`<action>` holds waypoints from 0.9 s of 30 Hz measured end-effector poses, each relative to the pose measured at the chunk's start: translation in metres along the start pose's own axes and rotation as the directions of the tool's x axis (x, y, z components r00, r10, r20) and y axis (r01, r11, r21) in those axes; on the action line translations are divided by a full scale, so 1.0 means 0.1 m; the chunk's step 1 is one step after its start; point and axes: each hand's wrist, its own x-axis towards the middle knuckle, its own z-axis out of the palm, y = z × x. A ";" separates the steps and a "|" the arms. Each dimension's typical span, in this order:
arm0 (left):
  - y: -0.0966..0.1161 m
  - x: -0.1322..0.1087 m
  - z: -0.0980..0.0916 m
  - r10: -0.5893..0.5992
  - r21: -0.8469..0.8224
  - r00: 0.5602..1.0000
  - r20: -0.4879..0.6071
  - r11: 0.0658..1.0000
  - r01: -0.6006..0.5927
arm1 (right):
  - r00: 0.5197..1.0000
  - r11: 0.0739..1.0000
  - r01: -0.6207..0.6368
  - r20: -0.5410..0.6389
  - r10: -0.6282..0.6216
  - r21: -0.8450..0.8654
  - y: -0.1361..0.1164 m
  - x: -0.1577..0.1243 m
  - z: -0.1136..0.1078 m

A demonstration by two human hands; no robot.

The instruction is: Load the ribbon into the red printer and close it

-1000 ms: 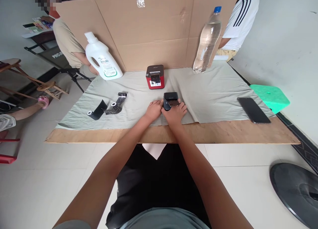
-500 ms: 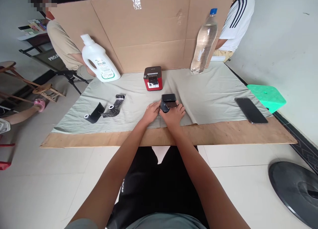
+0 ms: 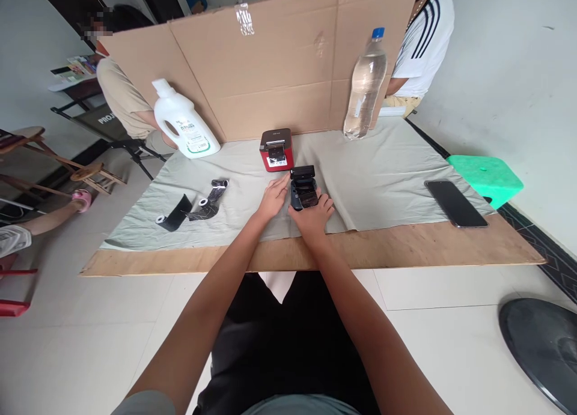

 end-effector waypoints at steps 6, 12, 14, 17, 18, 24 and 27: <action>0.08 0.21 0.04 -0.120 0.026 0.992 0.047 0.993 0.119 | 1.000 1.000 0.012 -0.001 -0.012 0.019 0.02 0.00 0.02; 0.33 0.24 -0.10 -0.039 0.146 0.998 -0.047 0.988 0.045 | 1.000 0.999 0.012 -0.013 -0.012 0.040 0.03 -0.01 0.03; 0.42 0.33 -0.17 0.057 0.148 0.993 0.100 0.986 -0.072 | 1.000 0.999 0.003 -0.010 -0.002 0.043 0.03 -0.01 0.03; 0.55 0.53 -0.26 0.066 0.205 0.934 0.351 0.968 -0.145 | 1.000 0.999 -0.013 0.001 0.013 0.041 0.02 0.00 0.02; 0.59 0.60 -0.27 0.034 0.249 0.917 0.397 0.958 -0.144 | 1.000 0.999 -0.016 0.005 0.016 0.037 0.02 0.00 0.01; 0.83 0.81 -0.21 -0.099 0.397 0.884 0.457 0.912 -0.104 | 0.999 1.000 -0.010 0.047 0.010 0.001 0.03 0.02 -0.02; 0.88 0.80 -0.25 -0.076 0.409 0.898 0.434 0.904 -0.122 | 0.999 1.000 -0.007 0.033 0.007 0.010 0.02 0.01 -0.04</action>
